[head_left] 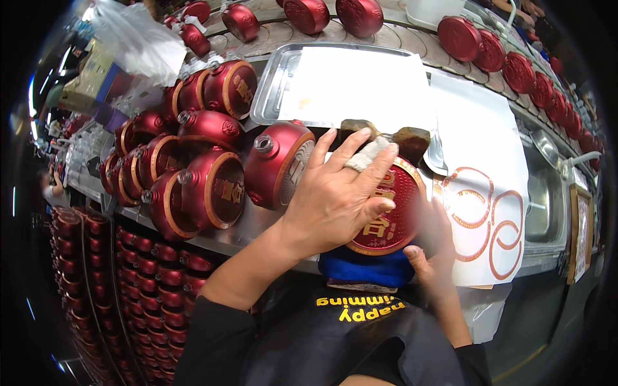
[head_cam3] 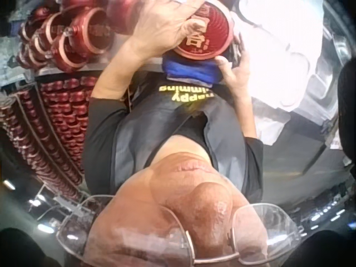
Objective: The person applies gold decorative stickers to the bottom of red spherical ornaments. They pick up each ornament, place a sticker on the base, smooth it with a green tool, and set the ornament aside. The process is repeated for multiple ornaments.
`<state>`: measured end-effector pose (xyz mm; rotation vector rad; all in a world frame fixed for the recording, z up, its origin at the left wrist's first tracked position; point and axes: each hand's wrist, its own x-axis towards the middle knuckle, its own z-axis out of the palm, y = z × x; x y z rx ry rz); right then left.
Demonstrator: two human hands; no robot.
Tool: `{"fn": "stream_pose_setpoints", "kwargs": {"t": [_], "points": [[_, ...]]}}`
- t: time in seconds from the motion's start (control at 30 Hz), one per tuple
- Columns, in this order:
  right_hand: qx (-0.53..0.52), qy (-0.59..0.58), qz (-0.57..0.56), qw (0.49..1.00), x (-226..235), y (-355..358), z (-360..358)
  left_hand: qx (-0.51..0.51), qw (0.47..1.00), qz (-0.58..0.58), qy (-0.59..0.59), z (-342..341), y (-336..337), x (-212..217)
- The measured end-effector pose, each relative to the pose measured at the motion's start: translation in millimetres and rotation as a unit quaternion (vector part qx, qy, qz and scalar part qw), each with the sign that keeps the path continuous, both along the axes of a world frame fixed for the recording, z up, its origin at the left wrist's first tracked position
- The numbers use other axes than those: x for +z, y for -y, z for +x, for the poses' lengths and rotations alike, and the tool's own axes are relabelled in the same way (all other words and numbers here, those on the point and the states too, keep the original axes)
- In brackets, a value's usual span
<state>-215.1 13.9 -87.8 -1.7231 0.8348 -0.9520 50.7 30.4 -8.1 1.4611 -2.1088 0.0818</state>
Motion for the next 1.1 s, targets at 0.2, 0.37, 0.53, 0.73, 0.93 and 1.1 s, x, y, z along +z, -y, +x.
{"fn": "stream_pose_setpoints", "kwargs": {"t": [0.2, 0.37, 0.53, 0.73, 0.93, 1.1], "points": [[-0.102, 0.055, 0.036, 0.993, 3.5, 10.9, -19.2, -0.114, 0.989, -0.001, 0.09, -42.9, 21.9, 9.6], [-0.156, 0.07, -0.033, 0.985, 24.9, 10.8, -32.5, -0.163, 0.981, -0.009, 0.11, -65.2, -21.3, -9.6], [-0.003, -0.043, -0.13, 0.991, 24.5, 0.6, -9.3, 0.031, 0.994, -0.033, 0.097, -47.2, -84.9, -47.7], [-0.021, -0.04, -0.074, 0.996, 29.6, 32.3, 1.6, 0.124, 0.989, -0.041, -0.075, -48.7, -105.3, -84.9], [-0.025, -0.034, -0.132, 0.99, 26.1, 68.8, -1.4, 0.115, 0.98, -0.056, -0.153, -44.6, -92.9, -83.5], [-0.14, -0.06, -0.305, 0.94, 20.3, 56.5, 5.0, 0.113, 0.971, -0.06, -0.2, -40.5, -87.5, -88.7]]}}
